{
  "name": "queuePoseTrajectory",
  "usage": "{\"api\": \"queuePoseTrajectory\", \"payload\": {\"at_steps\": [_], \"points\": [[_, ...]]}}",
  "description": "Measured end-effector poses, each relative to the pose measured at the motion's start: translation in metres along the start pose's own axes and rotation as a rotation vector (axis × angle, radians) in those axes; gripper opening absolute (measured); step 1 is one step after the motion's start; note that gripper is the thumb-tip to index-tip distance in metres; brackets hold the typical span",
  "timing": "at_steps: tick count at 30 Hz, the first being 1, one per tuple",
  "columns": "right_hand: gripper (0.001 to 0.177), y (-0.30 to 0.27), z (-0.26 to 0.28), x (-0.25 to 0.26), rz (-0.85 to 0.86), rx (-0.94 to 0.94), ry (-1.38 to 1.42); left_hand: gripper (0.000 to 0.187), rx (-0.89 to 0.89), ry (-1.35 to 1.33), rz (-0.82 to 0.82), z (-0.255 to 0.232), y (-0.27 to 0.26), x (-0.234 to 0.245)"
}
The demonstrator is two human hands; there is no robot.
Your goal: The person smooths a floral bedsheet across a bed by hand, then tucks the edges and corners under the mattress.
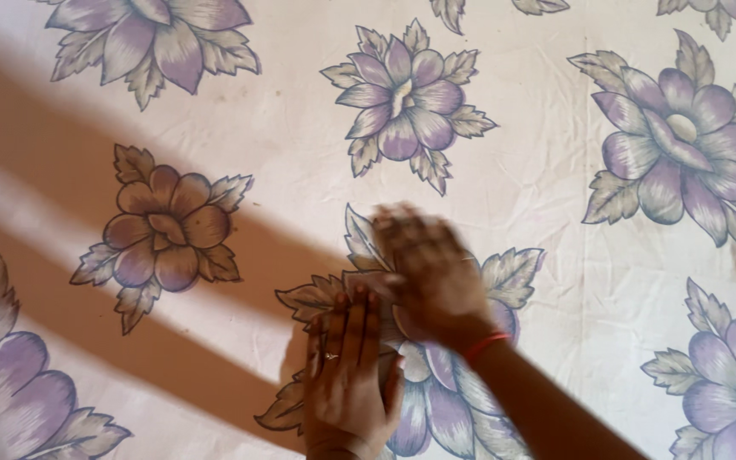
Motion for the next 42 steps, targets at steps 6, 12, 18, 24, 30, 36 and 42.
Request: {"api": "queuePoseTrajectory", "payload": {"at_steps": [6,12,18,24,30,36,42], "points": [[0.065,-0.052,-0.098,0.028,-0.109,-0.195,-0.111,0.081,0.002,-0.046,0.017,0.001,0.003,0.004],[0.064,-0.107,-0.174,0.048,-0.148,-0.626,-0.243,0.078,0.015,-0.048,0.016,0.001,0.002,0.003],[0.050,-0.066,-0.133,0.001,-0.268,-0.312,-0.092,0.078,0.021,-0.059,0.022,0.001,0.000,0.000],[0.065,0.006,0.071,-0.033,-0.001,0.176,0.252,0.079,0.039,-0.046,0.138,0.005,-0.010,-0.009],[0.084,0.042,0.008,-0.015,0.010,0.214,-0.095,0.080,0.025,-0.035,0.068,0.006,-0.006,-0.007],[0.057,-0.007,-0.127,0.029,-0.172,-0.171,-0.151,0.087,0.003,-0.017,0.017,0.005,0.000,-0.005],[0.058,-0.083,-0.206,0.058,-0.226,-0.563,-0.328,0.085,0.008,-0.005,0.013,0.003,0.004,-0.008]]}}
Point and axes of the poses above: each hand's wrist, its own y-axis towards the middle knuckle, its own x-axis out of the back of the hand, z = x × y, the point moved 1 cm from there along y, towards the middle knuckle, and after that the axes turned 7 degrees about -z, right-handed, at the moved point
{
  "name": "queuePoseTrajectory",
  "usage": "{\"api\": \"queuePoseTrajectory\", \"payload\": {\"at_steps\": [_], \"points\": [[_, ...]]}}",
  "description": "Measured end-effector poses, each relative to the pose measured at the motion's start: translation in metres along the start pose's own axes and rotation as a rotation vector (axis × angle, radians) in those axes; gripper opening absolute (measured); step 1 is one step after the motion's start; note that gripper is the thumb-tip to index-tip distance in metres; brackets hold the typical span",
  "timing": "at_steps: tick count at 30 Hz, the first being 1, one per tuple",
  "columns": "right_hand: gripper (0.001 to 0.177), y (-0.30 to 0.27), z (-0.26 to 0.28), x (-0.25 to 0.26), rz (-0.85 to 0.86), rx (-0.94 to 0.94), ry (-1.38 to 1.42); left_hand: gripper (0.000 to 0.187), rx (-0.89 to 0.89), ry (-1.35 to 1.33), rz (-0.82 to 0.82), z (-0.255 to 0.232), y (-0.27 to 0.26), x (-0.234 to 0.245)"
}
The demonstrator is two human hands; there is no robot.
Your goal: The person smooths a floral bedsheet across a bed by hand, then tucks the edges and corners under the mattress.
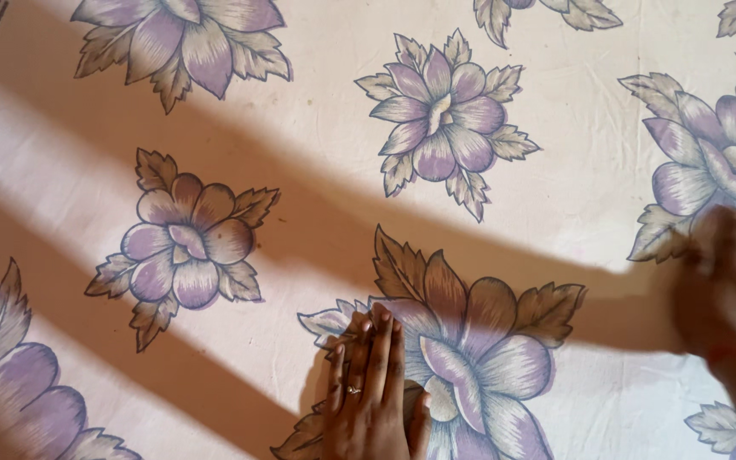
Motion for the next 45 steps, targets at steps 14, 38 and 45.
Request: {"api": "queuePoseTrajectory", "payload": {"at_steps": [14,38,45], "points": [[0.074,-0.078,0.244,0.000,0.266,0.236,0.383,0.080,-0.074,0.013,-0.042,0.007,0.004,-0.003],[0.076,-0.136,-0.141,0.053,-0.072,-0.479,-0.165,0.072,-0.120,0.073,-0.111,0.004,-0.003,0.001],[0.071,-0.123,0.071,0.008,0.011,0.102,0.341,0.070,-0.131,0.083,-0.115,0.004,-0.002,0.004]]}}
Point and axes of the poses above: each hand's wrist, its own y-axis towards the middle knuckle, its own x-axis out of the back of the hand, z = x × y, the point moved 1 cm from there along y, towards the middle knuckle, and after that the axes turned 7 degrees about -z, right-handed, at the moved point
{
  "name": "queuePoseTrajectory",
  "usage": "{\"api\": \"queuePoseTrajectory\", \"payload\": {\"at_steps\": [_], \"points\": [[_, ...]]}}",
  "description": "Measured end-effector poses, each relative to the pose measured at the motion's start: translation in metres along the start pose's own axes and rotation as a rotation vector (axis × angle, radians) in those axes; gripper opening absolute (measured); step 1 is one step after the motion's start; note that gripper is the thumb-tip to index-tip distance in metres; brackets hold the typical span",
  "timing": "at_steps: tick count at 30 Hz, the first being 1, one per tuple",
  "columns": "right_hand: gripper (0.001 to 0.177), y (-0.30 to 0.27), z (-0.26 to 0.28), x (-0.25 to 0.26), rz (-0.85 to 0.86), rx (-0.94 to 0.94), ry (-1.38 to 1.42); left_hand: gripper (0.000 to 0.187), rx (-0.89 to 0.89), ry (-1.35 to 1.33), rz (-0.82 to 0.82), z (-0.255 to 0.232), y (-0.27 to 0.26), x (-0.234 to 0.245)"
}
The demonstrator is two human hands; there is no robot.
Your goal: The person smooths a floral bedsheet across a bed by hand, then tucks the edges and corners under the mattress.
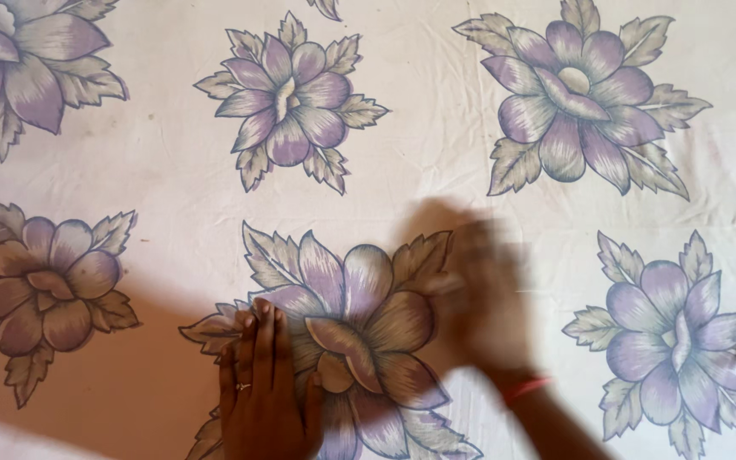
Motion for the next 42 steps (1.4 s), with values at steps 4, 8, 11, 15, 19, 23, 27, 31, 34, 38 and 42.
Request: {"api": "queuePoseTrajectory", "payload": {"at_steps": [4,8,11,15,19,23,27,31,34,38,42], "points": [[0.071,0.014,0.090,0.002,0.228,0.086,0.035,0.070,-0.016,0.012,0.016,0.001,0.000,0.000],[0.065,0.005,0.041,0.034,0.159,-0.029,-0.105,0.071,-0.011,0.016,0.028,0.002,-0.001,0.000],[0.066,-0.022,-0.019,0.067,0.027,-0.015,-0.310,0.072,-0.008,0.009,0.025,-0.001,-0.001,0.000],[0.068,-0.058,-0.102,0.122,0.026,-0.224,-0.382,0.075,0.002,0.000,0.031,0.001,-0.001,0.000],[0.071,-0.080,-0.140,0.142,0.009,-0.331,-0.394,0.076,0.006,0.027,0.054,0.002,-0.002,-0.002],[0.075,-0.082,-0.154,0.159,-0.015,-0.407,-0.381,0.073,0.012,0.032,0.059,0.000,-0.004,-0.002],[0.073,-0.081,-0.146,0.156,-0.027,-0.412,-0.357,0.071,-0.028,0.022,0.050,-0.001,-0.003,0.004],[0.073,-0.082,-0.146,0.159,-0.029,-0.419,-0.344,0.066,0.021,0.094,0.022,-0.026,-0.004,0.001],[0.071,-0.084,-0.147,0.158,-0.032,-0.415,-0.365,0.072,-0.008,-0.053,0.059,-0.074,0.017,-0.027],[0.063,-0.080,-0.139,0.151,-0.064,-0.363,-0.297,0.081,-0.037,-0.232,0.124,-0.165,0.034,-0.068],[0.055,-0.068,-0.099,0.120,-0.059,-0.081,-0.049,0.073,-0.169,-0.135,0.181,-0.237,0.034,-0.103]]}}
Point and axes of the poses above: each hand's wrist, its own y-axis towards the middle knuckle, its own x-axis out of the back of the hand, z = x × y, the point moved 1 cm from there along y, towards the middle knuckle, and after that the axes turned 7 degrees about -z, right-handed, at the moved point
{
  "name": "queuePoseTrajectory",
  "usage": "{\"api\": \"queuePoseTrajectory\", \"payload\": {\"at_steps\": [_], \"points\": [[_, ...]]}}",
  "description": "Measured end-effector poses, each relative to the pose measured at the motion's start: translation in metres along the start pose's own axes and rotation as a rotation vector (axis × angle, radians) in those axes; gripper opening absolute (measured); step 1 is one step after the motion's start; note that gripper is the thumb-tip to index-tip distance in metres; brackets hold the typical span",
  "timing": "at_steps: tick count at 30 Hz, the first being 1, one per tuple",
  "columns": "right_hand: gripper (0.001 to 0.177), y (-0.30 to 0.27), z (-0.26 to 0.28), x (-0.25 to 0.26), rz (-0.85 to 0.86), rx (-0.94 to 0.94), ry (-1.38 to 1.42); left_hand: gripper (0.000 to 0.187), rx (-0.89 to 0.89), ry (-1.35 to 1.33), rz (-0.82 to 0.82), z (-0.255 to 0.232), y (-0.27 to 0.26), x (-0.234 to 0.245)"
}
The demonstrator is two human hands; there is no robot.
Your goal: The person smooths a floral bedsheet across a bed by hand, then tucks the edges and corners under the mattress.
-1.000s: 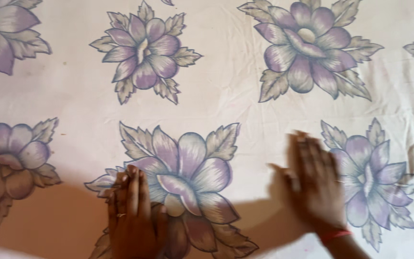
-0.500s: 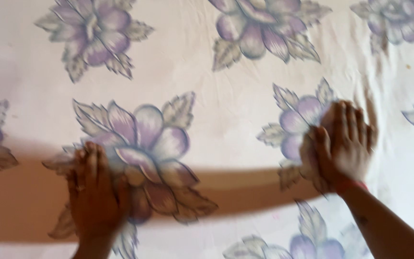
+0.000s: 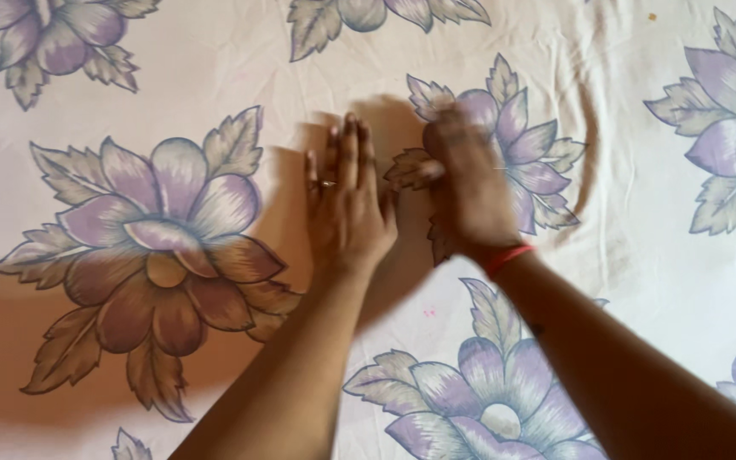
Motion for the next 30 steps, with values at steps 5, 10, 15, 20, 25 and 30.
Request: {"api": "queuePoseTrajectory", "payload": {"at_steps": [5,10,15,20,25,30], "points": [[0.065,-0.004,0.027,-0.005,0.132,0.110,-0.027,0.078,-0.002,0.155,0.051,-0.010,-0.004,-0.002],[0.066,-0.011,-0.042,0.035,0.151,-0.055,-0.171,0.078,-0.007,0.048,0.040,-0.013,-0.006,0.013],[0.064,-0.037,-0.136,0.087,0.082,-0.158,-0.334,0.080,0.005,0.049,0.060,-0.014,-0.005,0.014],[0.067,-0.067,-0.203,0.114,-0.059,-0.553,-0.424,0.079,0.006,0.038,0.040,-0.014,-0.004,0.014],[0.061,-0.068,-0.178,0.071,-0.208,-0.527,-0.467,0.076,0.012,0.015,0.005,-0.015,-0.007,0.017],[0.076,-0.014,-0.010,-0.015,0.083,-0.079,0.170,0.072,-0.002,0.061,-0.015,-0.009,-0.002,0.011]]}}
Point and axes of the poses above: each hand's wrist, its own y-axis towards the middle knuckle, its own x-axis out of the back of the hand, z = x × y, the point moved 1 cm from there along y, towards the middle knuckle, and after that the axes turned 7 degrees about -z, right-handed, at the moved point
